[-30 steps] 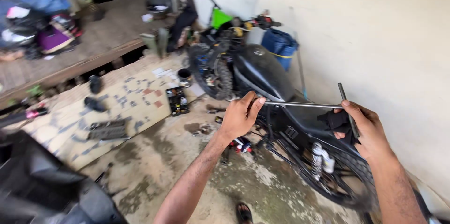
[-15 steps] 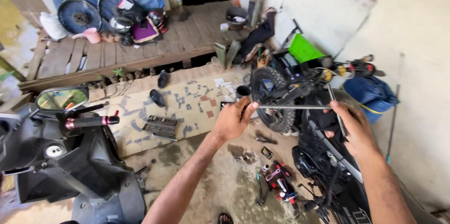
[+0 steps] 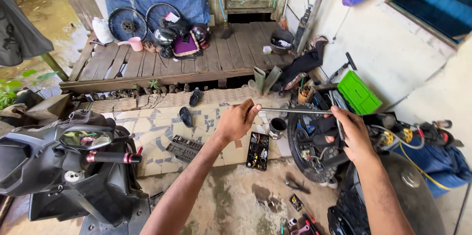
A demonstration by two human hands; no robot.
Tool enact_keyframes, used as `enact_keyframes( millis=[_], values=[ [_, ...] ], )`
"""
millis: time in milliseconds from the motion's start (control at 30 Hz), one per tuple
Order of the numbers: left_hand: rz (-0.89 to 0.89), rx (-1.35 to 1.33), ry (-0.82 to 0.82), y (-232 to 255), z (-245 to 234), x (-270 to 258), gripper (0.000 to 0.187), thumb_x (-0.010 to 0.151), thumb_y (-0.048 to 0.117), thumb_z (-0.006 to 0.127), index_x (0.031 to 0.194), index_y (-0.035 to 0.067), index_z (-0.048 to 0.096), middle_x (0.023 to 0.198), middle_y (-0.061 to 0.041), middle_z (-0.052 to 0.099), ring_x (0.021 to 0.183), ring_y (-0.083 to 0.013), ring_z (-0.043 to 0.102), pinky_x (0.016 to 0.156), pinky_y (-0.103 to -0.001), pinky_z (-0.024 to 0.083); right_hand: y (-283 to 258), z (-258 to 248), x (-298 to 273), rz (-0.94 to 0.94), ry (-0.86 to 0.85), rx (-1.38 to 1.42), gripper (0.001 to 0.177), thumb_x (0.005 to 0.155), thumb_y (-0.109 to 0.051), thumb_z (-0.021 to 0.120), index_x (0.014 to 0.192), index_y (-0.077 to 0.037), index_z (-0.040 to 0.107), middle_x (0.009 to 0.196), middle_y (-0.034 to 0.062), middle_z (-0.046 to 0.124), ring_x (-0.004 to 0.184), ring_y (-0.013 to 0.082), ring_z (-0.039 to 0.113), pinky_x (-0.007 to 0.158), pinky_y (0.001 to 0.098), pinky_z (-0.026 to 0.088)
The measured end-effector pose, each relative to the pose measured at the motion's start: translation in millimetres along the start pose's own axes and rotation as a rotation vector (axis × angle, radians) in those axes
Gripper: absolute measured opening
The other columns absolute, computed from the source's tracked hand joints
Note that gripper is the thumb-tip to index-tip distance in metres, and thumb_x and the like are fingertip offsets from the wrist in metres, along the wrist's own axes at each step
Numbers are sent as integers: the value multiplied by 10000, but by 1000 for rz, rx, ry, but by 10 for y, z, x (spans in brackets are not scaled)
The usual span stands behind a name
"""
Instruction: Performing maintenance and repairs on motorcycles using various hand tools and cleaning supplies
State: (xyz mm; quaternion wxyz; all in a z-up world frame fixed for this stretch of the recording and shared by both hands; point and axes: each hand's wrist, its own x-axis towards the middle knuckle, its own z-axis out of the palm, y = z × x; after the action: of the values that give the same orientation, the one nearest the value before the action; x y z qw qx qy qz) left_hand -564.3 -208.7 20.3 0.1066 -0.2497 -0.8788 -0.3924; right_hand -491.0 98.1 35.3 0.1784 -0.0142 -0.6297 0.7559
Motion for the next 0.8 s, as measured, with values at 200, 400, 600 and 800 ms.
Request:
enact_keyframes(
  millis=[200,400,600,800],
  values=[
    [-12,2,78,-479,-240,621,432,1063,496,434,938,112,588,756,-253,664,831,-539,688,721,-621,546,217,387,706,10,-75,-14,285,1044,-201,659,903,45,691,547,231,520,357,273,522,369,341,432],
    [-50,34,94,-1189,-458,1481,489,1032,552,447,914,101,594,729,-249,655,835,-532,685,753,-627,528,356,919,1478,67,-116,-11,319,1061,-269,649,945,24,701,586,225,575,358,267,523,386,378,477],
    [-92,-127,130,-2130,-646,2313,543,1038,603,446,903,112,635,674,-207,653,806,-504,699,731,-599,534,698,1545,2367,132,-128,-4,324,1046,-280,645,957,25,705,588,233,564,350,274,500,377,400,463],
    [-109,-142,71,-2927,-872,2977,576,1040,615,446,875,99,642,681,-215,636,811,-502,683,743,-574,506,670,2301,2875,145,-92,-46,314,1021,-268,680,963,39,700,546,216,512,352,273,499,365,390,454]
  ],
)
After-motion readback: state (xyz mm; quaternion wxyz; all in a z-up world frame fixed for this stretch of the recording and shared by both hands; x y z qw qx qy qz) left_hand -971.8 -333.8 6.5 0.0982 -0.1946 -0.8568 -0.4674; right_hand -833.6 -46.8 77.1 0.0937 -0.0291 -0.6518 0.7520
